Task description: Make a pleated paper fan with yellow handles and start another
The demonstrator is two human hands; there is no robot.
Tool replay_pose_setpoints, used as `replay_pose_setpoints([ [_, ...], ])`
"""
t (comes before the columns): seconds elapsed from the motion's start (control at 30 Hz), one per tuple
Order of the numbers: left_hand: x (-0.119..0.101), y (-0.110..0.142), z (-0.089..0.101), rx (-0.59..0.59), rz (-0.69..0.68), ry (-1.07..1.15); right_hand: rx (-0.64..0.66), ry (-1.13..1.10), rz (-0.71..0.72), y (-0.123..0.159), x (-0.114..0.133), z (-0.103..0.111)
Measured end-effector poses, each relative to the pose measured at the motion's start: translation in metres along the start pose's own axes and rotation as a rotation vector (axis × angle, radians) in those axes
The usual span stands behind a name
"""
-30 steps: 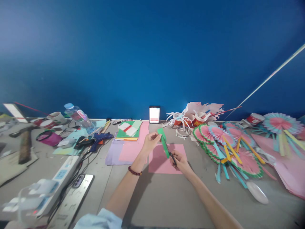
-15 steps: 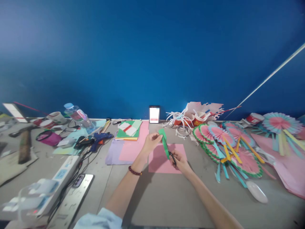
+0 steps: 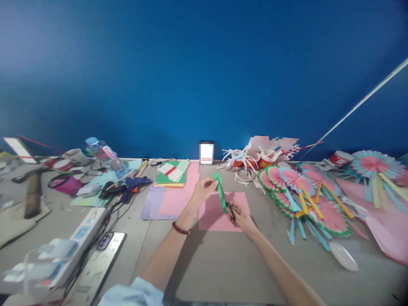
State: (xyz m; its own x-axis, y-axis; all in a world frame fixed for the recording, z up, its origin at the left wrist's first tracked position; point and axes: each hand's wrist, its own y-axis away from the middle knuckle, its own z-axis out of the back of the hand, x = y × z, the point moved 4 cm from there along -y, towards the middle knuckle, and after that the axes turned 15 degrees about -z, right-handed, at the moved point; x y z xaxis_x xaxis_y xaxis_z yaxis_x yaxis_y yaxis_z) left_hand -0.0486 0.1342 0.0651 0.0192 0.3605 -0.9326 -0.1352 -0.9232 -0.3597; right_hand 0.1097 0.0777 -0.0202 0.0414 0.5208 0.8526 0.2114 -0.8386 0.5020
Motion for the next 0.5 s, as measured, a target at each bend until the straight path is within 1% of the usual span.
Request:
replay_pose_setpoints([
  [0.2, -0.0043, 0.0004, -0.0021, 0.02, 0.012, 0.023, -0.018, -0.003, -0.025, 0.0012, 0.0033, -0.001],
  [0.5, -0.0072, 0.0012, -0.0037, 0.045, 0.036, 0.019, -0.009, -0.033, -0.024, 0.0035, 0.0058, -0.0033],
])
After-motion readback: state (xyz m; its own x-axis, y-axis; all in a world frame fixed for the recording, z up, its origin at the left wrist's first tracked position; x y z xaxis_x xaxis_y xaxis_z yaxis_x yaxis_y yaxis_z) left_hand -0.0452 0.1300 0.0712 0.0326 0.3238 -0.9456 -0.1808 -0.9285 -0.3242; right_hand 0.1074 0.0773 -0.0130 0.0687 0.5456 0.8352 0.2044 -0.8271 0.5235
